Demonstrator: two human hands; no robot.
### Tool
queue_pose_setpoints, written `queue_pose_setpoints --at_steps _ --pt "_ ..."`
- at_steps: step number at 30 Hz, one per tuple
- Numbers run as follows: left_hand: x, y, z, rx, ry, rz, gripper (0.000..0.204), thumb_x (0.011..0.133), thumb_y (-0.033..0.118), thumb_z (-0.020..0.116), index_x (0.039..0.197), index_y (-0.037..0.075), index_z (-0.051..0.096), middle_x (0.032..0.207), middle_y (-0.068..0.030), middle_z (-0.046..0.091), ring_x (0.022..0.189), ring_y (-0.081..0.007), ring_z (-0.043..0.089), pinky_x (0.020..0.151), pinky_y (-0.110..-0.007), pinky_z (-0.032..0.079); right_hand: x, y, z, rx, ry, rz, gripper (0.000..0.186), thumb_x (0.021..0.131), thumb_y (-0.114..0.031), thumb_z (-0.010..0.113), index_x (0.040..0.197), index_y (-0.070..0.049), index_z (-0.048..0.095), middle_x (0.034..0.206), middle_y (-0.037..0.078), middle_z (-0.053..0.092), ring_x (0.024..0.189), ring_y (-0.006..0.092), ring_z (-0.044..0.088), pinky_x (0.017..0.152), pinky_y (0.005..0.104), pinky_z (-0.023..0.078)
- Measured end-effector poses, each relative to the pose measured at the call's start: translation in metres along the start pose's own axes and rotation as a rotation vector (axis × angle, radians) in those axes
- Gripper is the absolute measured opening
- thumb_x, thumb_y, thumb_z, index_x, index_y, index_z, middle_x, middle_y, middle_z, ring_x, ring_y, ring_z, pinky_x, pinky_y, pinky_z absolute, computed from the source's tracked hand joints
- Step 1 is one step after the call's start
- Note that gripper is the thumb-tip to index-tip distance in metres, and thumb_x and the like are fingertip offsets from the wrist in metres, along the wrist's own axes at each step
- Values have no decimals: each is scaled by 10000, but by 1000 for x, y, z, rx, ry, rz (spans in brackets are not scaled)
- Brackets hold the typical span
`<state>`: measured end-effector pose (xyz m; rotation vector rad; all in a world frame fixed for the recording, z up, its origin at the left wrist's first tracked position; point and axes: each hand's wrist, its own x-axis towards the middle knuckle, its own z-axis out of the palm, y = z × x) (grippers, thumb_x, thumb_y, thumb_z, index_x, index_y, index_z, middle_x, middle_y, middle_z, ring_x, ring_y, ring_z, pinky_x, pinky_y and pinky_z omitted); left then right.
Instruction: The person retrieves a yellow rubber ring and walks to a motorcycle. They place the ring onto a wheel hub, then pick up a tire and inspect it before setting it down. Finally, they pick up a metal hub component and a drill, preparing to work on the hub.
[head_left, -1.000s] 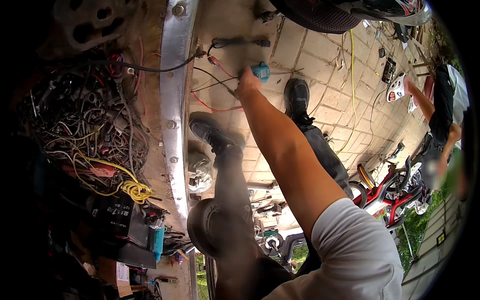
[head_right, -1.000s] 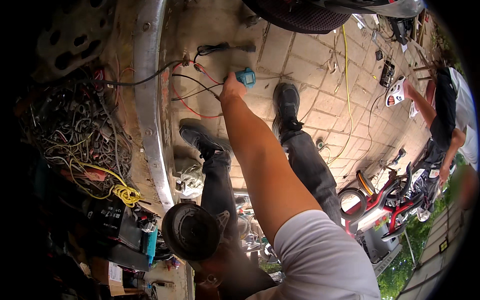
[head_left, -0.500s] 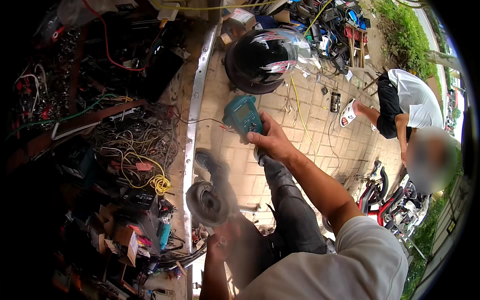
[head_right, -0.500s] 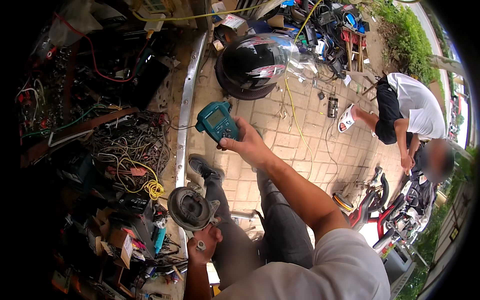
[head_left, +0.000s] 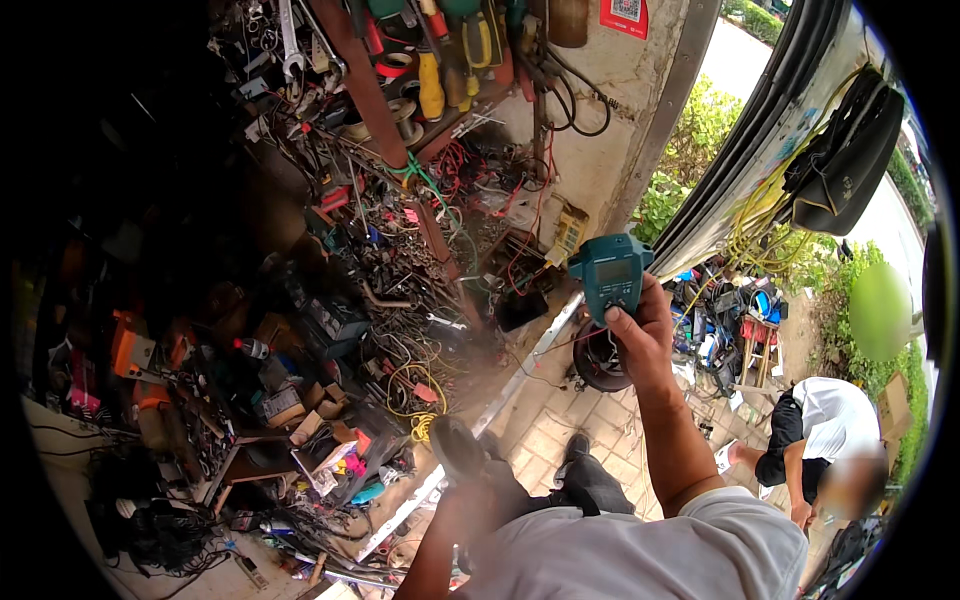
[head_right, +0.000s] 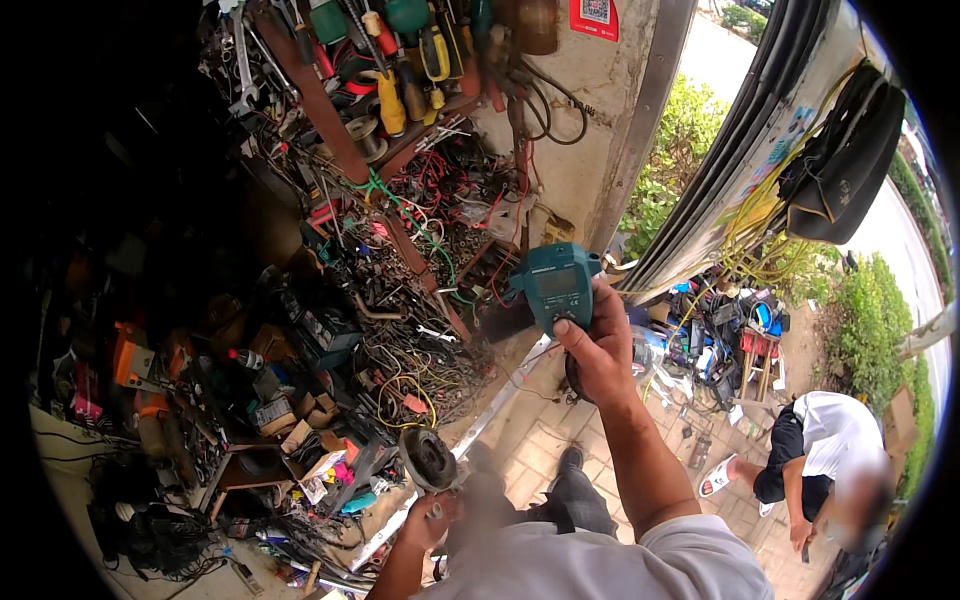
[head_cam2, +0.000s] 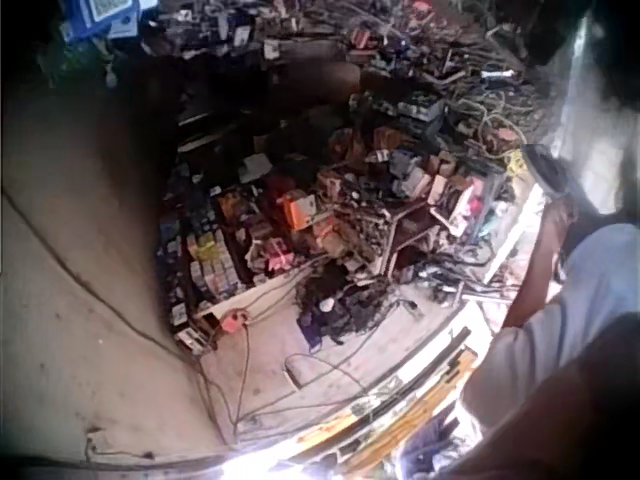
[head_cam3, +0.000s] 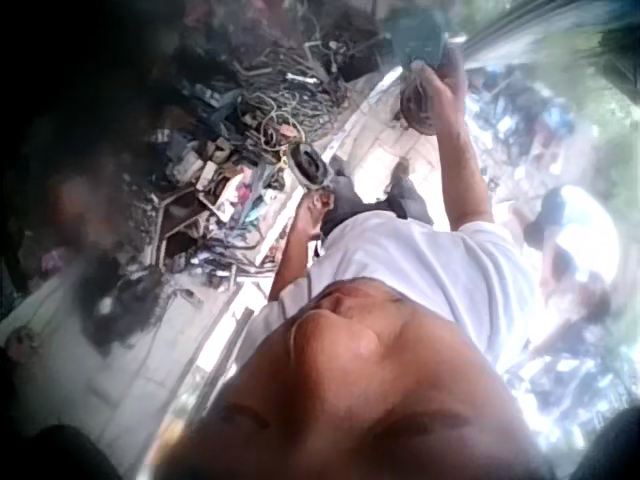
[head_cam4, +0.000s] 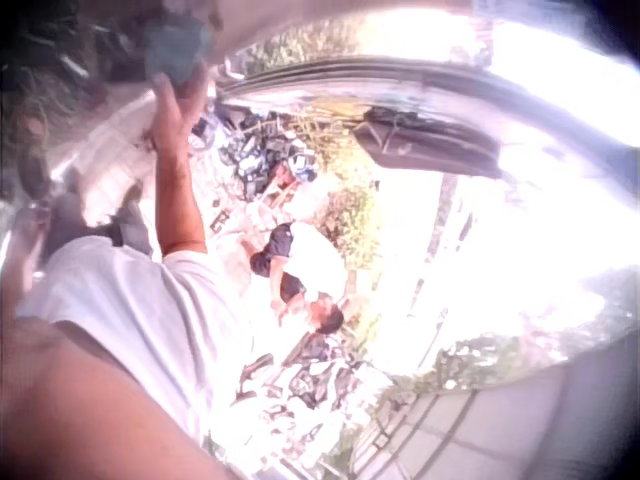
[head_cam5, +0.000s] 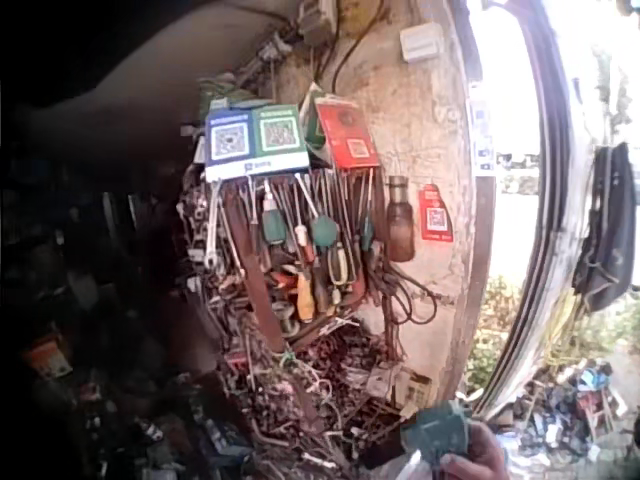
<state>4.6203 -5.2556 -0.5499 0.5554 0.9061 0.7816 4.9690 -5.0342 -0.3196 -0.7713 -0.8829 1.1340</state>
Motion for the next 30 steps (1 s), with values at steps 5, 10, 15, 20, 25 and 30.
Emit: queue_pose_setpoints --at_steps 5,10,15,20,25,30 --pt "-13 82 34 -322 224 -79 338 834 361 607 1013 79 660 1001 -84 668 926 -242 613 859 -399 443 40 -65 106 25 -228 -23 463 875 -58 644 1262 44 411 1114 146 624 932 204 647 879 334 505" --pt "-1 99 6 -422 222 39 368 814 435 614 991 112 634 966 -73 661 885 -242 616 811 -400 443 83 -18 235 217 -403 267 411 874 -82 647 1227 13 459 992 121 636 815 208 660 668 334 518" --pt "-11 97 -43 -401 265 131 439 783 459 636 1112 173 584 1013 -55 632 904 -242 592 800 -427 440 204 56 357 224 -114 449 185 894 -162 630 1043 -64 580 952 85 637 782 225 639 744 390 501" --pt "-45 81 -77 -437 419 209 386 778 429 671 996 127 569 963 -64 626 826 -272 588 748 -442 454 344 120 421 227 306 338 164 868 -138 620 1000 -45 593 880 130 642 721 289 643 634 438 494" --pt "-53 105 -63 -711 410 76 209 950 128 501 1100 46 620 990 -91 635 798 -233 561 689 -386 458 501 140 359 59 567 3 295 862 -247 613 1098 -70 609 986 122 655 891 267 649 735 420 504" --pt "-89 84 -84 -567 600 175 322 955 272 508 1189 71 598 992 -38 603 728 -156 482 645 -305 432 479 172 414 -1333 344 -319 298 893 -325 589 939 -52 700 976 171 692 903 318 681 726 375 541"
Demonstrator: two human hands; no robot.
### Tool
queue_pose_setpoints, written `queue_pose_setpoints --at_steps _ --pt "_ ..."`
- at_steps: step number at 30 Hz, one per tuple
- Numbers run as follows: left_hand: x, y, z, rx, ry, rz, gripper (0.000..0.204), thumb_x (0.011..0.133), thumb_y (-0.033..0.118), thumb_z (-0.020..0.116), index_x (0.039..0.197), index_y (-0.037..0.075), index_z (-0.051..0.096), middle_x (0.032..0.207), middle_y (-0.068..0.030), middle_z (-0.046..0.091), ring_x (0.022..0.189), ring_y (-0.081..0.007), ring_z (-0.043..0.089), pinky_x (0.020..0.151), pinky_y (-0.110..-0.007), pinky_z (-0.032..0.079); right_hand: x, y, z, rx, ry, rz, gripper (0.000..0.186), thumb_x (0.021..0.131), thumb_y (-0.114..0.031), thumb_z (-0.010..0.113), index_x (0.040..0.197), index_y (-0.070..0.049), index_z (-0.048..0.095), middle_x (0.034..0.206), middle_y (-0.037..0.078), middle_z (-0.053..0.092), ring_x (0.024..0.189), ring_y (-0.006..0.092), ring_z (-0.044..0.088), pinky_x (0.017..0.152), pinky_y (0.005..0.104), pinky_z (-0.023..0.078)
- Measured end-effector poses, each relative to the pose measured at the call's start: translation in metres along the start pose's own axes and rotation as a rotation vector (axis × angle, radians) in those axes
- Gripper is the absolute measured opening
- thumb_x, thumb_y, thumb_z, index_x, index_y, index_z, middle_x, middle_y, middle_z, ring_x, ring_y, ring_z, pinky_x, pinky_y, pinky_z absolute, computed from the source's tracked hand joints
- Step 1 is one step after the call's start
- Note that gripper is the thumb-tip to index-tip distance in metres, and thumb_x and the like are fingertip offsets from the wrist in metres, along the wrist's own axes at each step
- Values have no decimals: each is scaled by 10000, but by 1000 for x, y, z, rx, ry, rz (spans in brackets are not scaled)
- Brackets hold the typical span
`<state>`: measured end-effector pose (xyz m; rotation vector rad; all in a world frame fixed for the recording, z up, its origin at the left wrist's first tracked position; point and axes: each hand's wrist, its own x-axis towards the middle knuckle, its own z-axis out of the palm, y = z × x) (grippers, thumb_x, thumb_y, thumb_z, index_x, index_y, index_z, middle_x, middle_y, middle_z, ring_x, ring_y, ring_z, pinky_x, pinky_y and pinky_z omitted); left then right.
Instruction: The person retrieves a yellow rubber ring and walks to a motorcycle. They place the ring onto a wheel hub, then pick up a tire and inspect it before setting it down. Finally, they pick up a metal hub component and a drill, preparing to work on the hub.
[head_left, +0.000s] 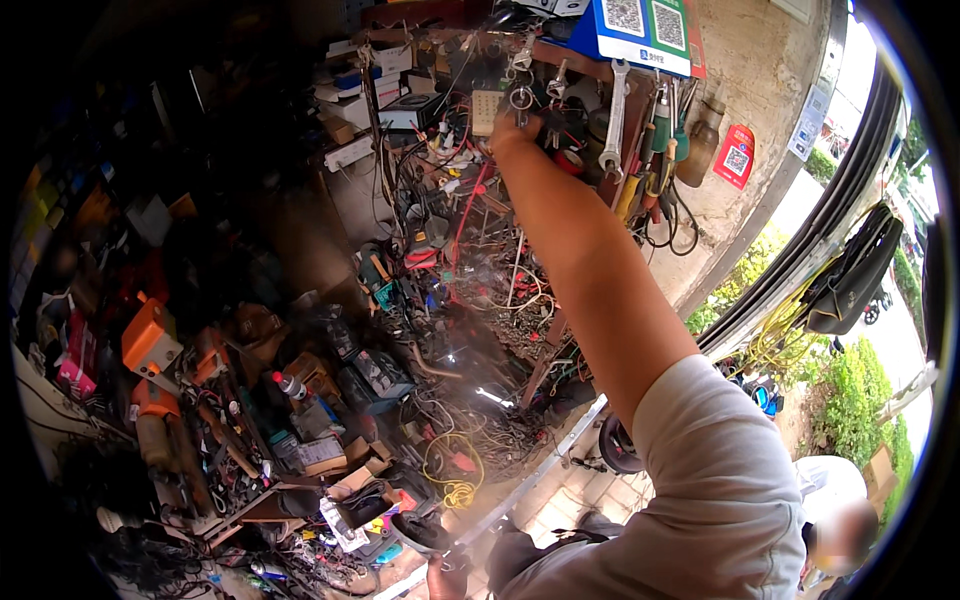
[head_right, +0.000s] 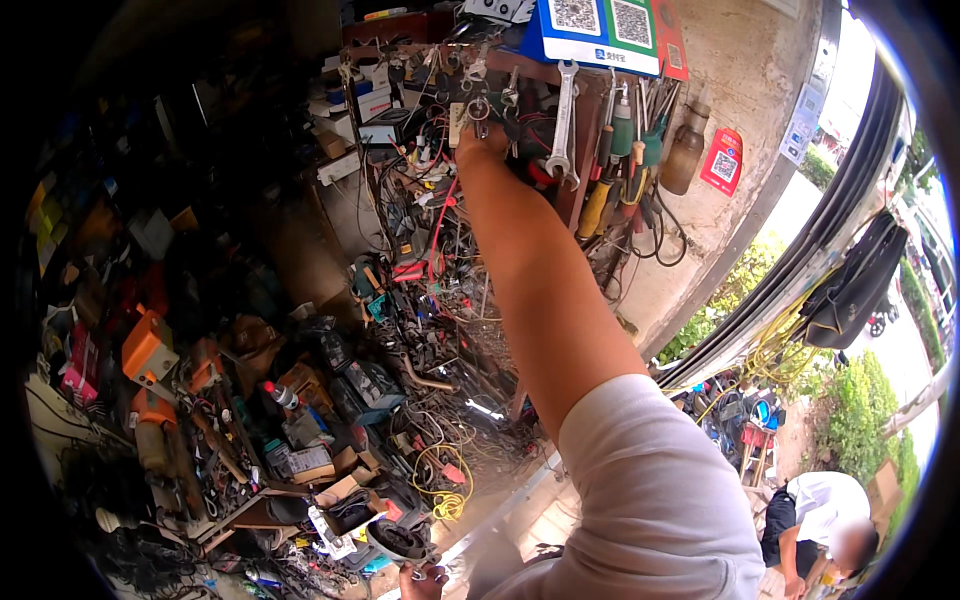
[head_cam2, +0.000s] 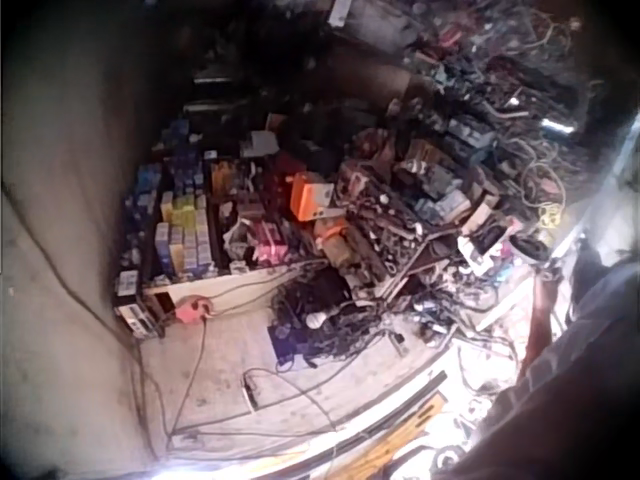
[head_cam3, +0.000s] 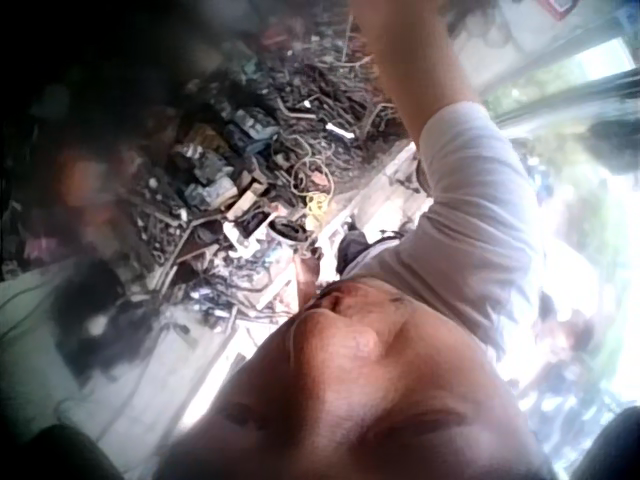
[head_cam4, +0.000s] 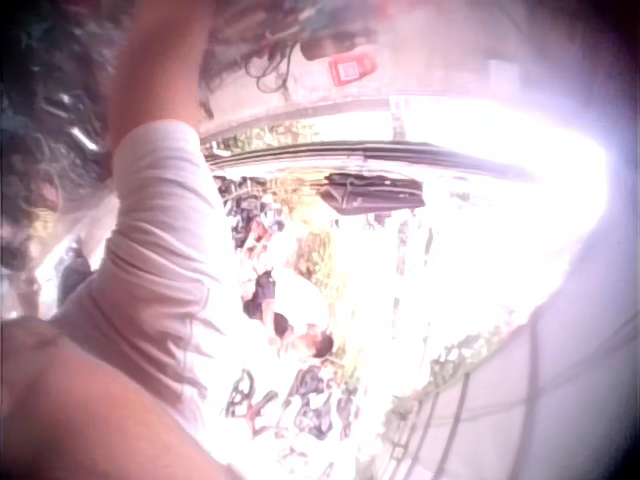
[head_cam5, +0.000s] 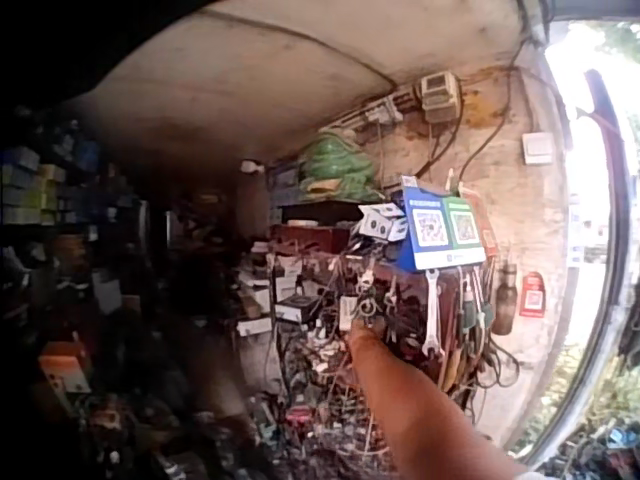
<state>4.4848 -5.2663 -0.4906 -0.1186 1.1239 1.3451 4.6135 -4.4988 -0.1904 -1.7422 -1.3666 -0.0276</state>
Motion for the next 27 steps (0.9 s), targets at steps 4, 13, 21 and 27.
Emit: queue_pose_setpoints --at_steps 4,13,21,27 --pt "39 -16 -20 -26 -99 -42 451 793 500 645 1020 111 627 1012 -76 657 828 -270 587 766 -434 444 67 55 -17 -228 216 -109 312 884 -343 587 949 -55 687 936 151 698 856 309 681 706 385 541" --pt "78 -7 66 182 -457 -182 549 831 534 586 1141 84 551 1153 -84 582 884 -185 514 808 -357 393 -251 56 -282 799 -698 -443 306 903 -267 646 1039 7 662 918 112 707 846 163 659 738 290 511" --pt "125 -141 25 -87 -143 -371 441 828 391 664 1105 50 628 922 -59 652 802 -163 579 723 -311 424 -592 576 -202 -59 -1350 626 254 892 -218 587 947 27 628 868 73 638 726 166 635 586 317 507" --pt "159 -310 -42 25 45 -409 520 797 419 682 1152 60 554 857 -45 615 759 -157 571 678 -297 421 -749 805 -113 -471 -1386 959 265 784 -246 657 907 -11 668 772 81 649 587 181 622 512 314 486"
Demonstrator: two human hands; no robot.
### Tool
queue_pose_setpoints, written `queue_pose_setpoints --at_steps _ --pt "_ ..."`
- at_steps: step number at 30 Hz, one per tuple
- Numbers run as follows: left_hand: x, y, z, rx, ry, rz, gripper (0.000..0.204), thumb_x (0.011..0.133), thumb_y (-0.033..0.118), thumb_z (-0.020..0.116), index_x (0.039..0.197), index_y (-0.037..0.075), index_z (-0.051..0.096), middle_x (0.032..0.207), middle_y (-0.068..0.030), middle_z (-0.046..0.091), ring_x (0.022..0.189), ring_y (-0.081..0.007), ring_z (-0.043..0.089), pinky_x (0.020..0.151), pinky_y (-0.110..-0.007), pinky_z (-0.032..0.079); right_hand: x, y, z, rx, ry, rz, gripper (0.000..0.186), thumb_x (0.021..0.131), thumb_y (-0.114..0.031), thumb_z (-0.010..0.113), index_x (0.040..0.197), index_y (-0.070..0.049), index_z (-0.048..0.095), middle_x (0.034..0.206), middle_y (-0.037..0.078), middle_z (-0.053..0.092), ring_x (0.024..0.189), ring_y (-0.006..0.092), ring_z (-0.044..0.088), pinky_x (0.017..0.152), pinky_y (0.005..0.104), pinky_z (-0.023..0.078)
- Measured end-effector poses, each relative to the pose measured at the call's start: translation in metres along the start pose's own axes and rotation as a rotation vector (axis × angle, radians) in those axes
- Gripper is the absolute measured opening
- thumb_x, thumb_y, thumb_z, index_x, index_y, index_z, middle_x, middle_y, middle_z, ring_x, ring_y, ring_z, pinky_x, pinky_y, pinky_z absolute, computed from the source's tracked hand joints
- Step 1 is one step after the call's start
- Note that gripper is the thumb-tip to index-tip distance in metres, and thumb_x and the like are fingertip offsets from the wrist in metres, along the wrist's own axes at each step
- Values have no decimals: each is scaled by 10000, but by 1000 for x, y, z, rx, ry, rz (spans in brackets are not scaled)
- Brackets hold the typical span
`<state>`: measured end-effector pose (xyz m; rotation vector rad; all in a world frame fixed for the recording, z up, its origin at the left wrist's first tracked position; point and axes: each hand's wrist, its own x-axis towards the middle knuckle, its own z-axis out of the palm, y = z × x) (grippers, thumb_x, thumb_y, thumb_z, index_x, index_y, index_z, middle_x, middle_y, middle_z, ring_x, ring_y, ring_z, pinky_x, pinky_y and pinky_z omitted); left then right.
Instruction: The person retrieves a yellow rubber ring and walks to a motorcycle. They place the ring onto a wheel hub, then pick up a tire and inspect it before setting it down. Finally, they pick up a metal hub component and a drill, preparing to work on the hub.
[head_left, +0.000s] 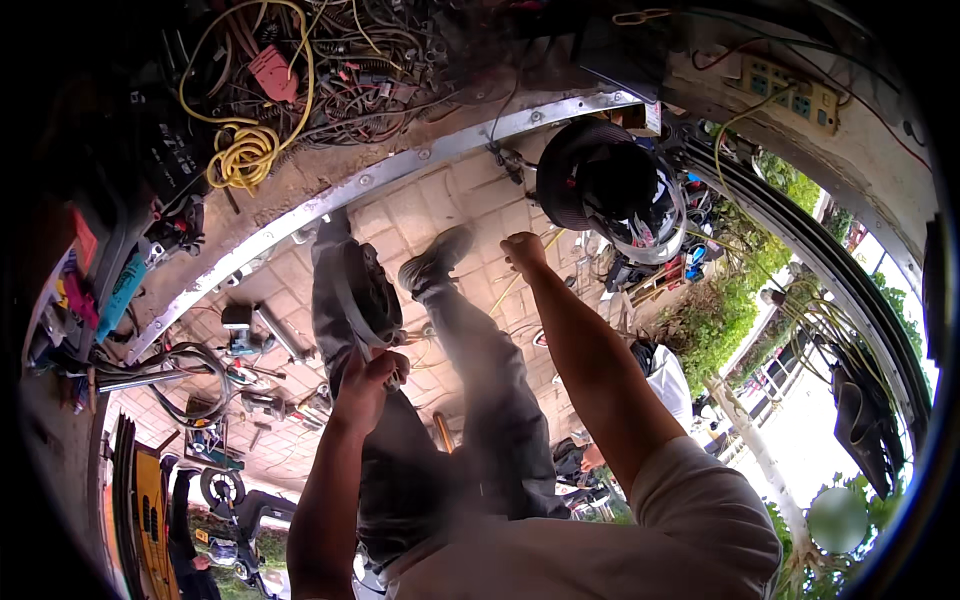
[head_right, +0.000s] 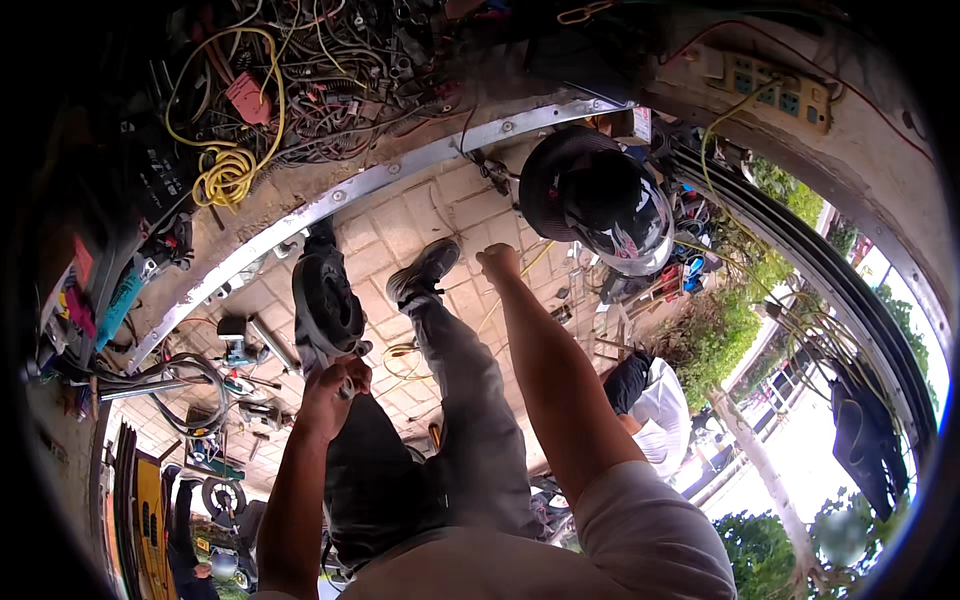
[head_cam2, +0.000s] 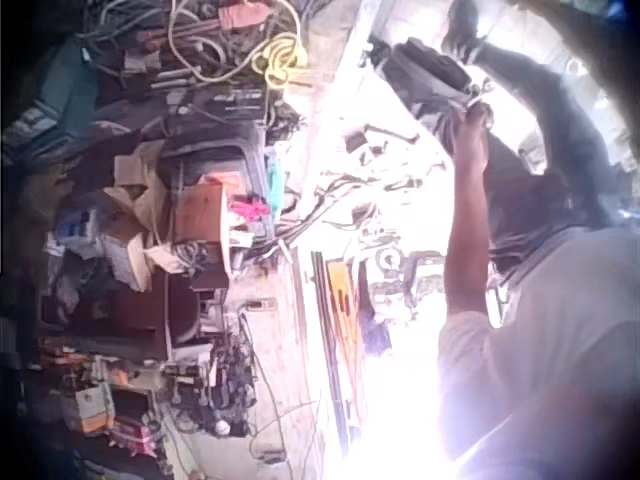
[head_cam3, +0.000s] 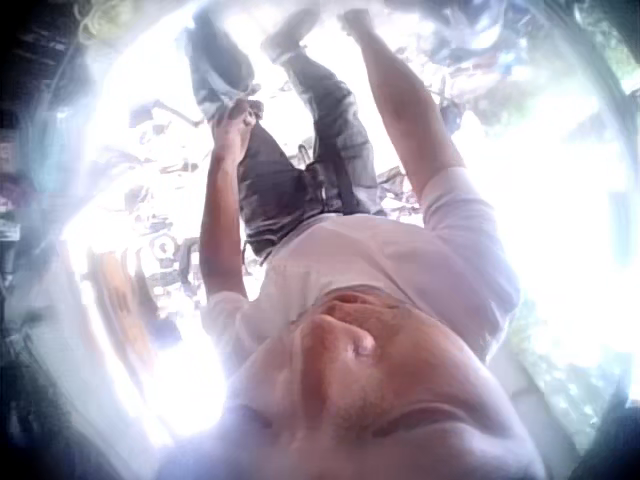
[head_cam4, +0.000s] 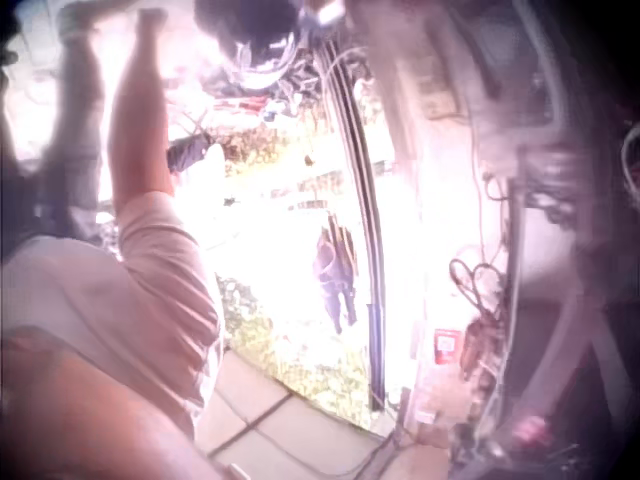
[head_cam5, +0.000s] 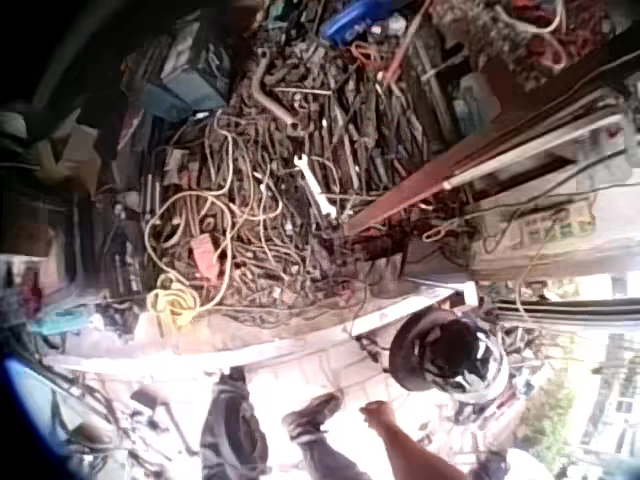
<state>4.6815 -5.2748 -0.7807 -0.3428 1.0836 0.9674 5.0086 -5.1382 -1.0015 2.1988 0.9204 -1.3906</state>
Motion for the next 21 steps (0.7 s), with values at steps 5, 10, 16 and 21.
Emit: queue_pose_setpoints --at_steps 5,10,16,21 --pt "52 -67 -21 114 -1 -445 571 686 233 735 1164 51 482 911 -81 573 735 -122 529 626 -271 423 194 25 27 -395 421 -207 461 770 -279 700 1159 -42 629 1097 193 662 1014 331 645 891 420 507" --pt "65 -75 -5 114 -51 -398 832 627 162 863 1304 78 388 1071 -56 492 886 -121 487 718 -285 435 290 5 43 -656 669 -249 652 792 -495 704 1284 -96 551 1263 146 545 1123 380 552 916 501 487" --pt "70 -100 -6 217 -45 -292 992 616 174 869 1403 45 280 1110 -33 467 960 -132 470 836 -336 444 288 7 62 -738 591 -94 463 852 -467 623 1160 -121 609 1182 137 536 1144 362 522 852 556 488" --pt "76 -82 0 692 0 151 1136 657 302 837 1507 30 133 1337 -104 410 1003 -178 491 885 -337 443 194 39 85 -211 331 -278 278 882 -278 604 1000 -28 582 856 126 663 797 294 646 708 455 501"
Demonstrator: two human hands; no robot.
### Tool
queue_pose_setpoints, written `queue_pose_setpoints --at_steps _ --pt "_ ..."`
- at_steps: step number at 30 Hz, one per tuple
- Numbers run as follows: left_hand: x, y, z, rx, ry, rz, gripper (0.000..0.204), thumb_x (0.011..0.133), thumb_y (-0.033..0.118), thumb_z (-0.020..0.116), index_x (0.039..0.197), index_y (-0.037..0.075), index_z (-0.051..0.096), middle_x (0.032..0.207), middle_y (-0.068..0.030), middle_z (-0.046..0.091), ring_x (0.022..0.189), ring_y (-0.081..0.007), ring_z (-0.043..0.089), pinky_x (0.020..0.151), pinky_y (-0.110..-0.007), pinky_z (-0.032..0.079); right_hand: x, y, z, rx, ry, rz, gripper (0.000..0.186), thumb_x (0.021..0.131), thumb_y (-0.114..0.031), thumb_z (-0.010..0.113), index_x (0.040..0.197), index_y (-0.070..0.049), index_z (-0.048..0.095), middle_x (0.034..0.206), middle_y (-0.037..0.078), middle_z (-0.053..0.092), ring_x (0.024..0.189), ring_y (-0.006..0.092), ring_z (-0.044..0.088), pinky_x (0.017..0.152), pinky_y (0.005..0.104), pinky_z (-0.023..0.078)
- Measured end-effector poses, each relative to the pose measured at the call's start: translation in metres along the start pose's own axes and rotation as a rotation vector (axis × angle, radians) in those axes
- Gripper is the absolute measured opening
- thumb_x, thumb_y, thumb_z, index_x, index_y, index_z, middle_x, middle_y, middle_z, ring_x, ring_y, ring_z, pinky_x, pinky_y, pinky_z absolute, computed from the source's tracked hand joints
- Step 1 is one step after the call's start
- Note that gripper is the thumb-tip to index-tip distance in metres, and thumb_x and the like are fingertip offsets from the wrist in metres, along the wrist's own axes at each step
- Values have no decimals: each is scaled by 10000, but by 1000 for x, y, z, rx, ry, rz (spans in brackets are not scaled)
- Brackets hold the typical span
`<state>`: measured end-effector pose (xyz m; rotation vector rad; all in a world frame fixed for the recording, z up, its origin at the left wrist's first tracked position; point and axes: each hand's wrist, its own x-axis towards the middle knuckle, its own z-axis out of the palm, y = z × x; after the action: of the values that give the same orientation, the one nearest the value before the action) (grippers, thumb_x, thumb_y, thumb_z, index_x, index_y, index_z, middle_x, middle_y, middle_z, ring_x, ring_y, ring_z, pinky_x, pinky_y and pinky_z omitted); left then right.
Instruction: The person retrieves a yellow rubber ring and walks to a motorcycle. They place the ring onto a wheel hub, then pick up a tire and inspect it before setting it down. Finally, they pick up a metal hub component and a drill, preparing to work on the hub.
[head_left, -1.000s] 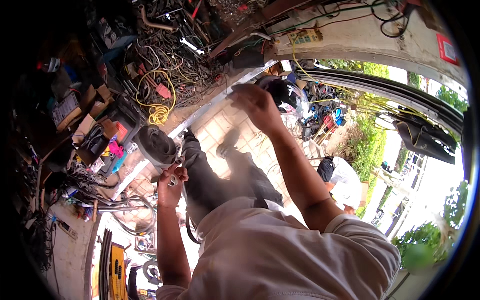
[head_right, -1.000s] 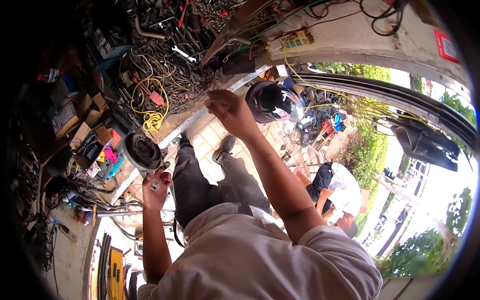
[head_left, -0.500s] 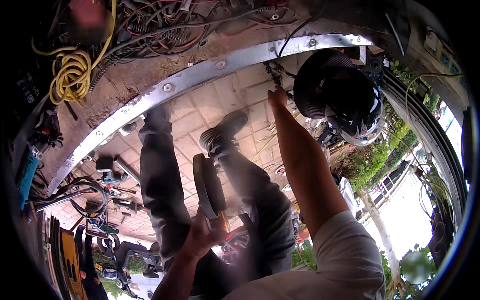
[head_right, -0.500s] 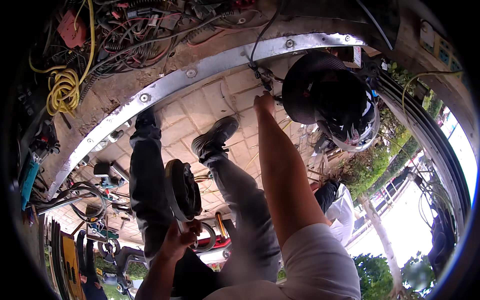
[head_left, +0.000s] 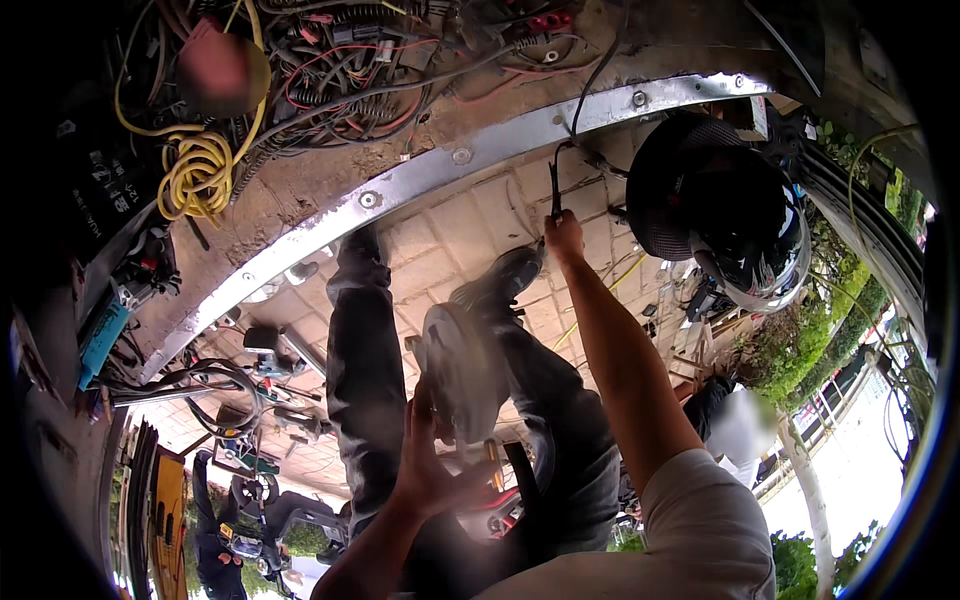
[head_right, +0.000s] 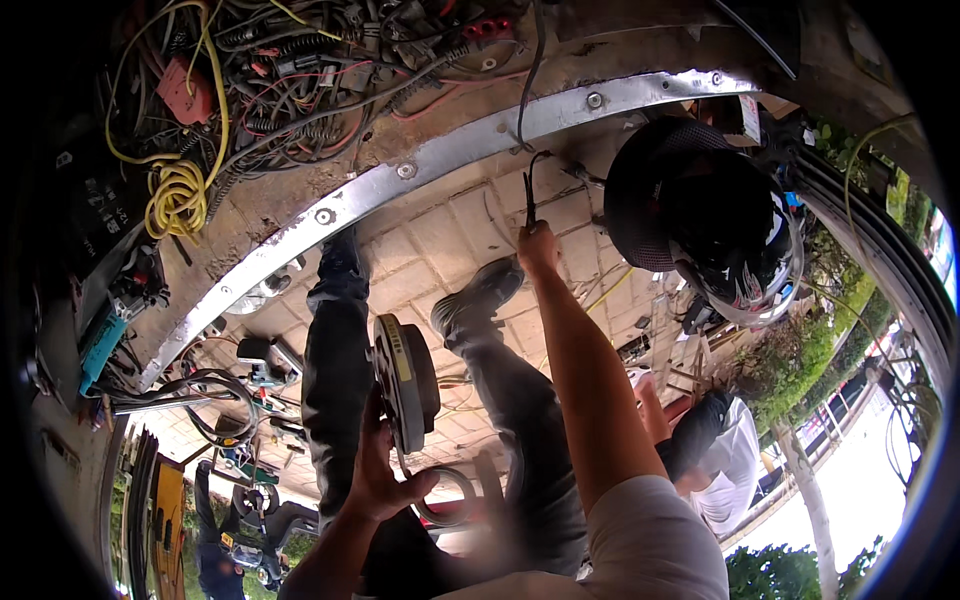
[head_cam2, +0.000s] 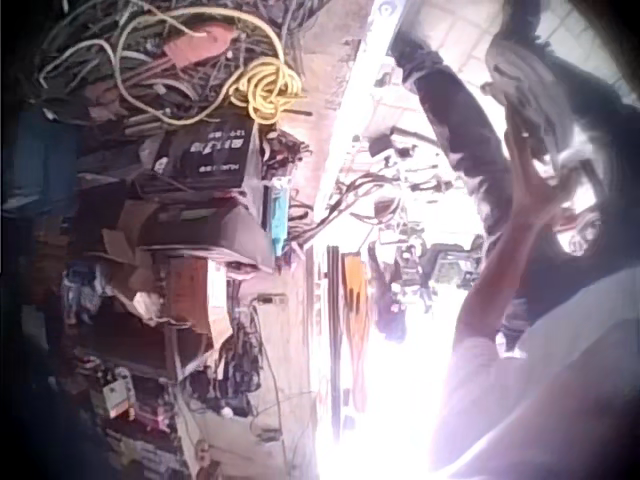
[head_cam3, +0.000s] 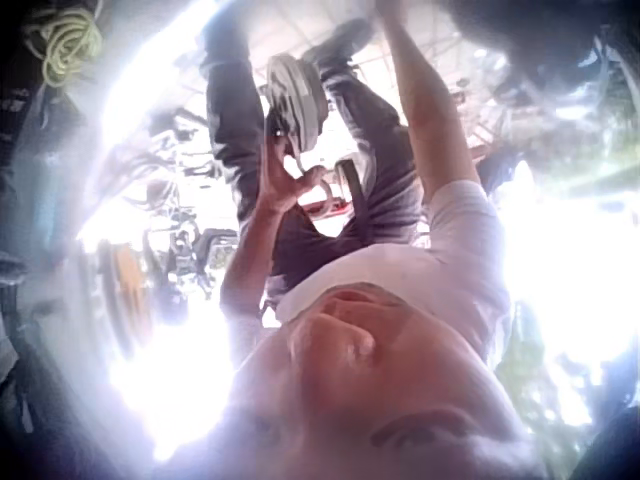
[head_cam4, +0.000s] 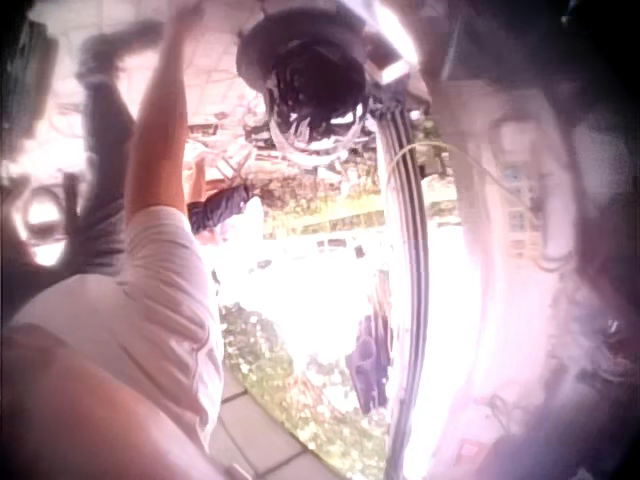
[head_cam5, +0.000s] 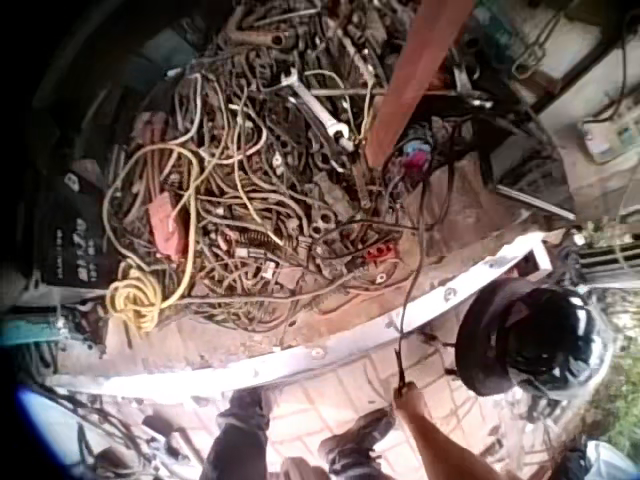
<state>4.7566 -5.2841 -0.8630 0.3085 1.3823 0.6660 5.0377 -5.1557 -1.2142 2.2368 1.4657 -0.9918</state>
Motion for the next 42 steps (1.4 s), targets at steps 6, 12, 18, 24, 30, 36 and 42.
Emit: queue_pose_setpoints --at_steps 6,12,18,24,30,36,42 --pt "50 113 -41 562 441 358 1098 618 247 834 1467 -37 199 1074 -166 438 728 -213 440 654 -334 434 -191 -53 -156 894 -274 23 139 925 -129 532 895 1 496 689 66 561 554 139 580 543 270 501" --pt "118 193 -71 1007 735 449 946 839 583 626 1423 -77 285 1335 -365 336 1153 -514 467 933 -476 448 -300 -145 -286 638 -291 -275 121 961 -126 554 961 -10 517 671 20 551 541 91 489 507 247 403" --pt "57 238 -13 -330 -33 -222 406 953 358 577 1140 -2 586 962 -146 674 846 -227 647 731 -342 507 -347 -208 -331 174 -45 -769 143 870 -74 624 995 -33 568 817 126 625 696 331 630 603 392 498" --pt "64 244 -26 -721 17 -155 222 1009 241 473 887 66 534 643 -36 517 789 -269 642 780 -416 501 -378 -220 -347 304 -281 -519 187 928 -187 550 947 -6 594 816 204 625 735 406 613 657 464 492" --pt "105 240 -64 -843 329 -205 236 1022 213 343 868 98 480 568 42 319 472 -120 308 524 -308 323 -448 -190 -363 666 -439 -432 196 950 -155 525 909 28 580 729 235 587 705 430 581 620 463 444" --pt "102 332 -130 -550 423 12 332 977 182 385 656 148 309 534 39 245 425 -120 238 420 -247 245 -554 -70 -439 743 -592 -335 220 976 -186 520 896 11 576 732 202 574 685 394 584 604 422 452" --pt "25 418 -94 -495 545 245 294 1020 317 333 846 113 455 581 33 292 455 -132 283 459 -278 268 -625 12 -525 437 -291 -575 98 873 -99 610 896 -4 608 686 153 594 620 361 610 561 426 482"
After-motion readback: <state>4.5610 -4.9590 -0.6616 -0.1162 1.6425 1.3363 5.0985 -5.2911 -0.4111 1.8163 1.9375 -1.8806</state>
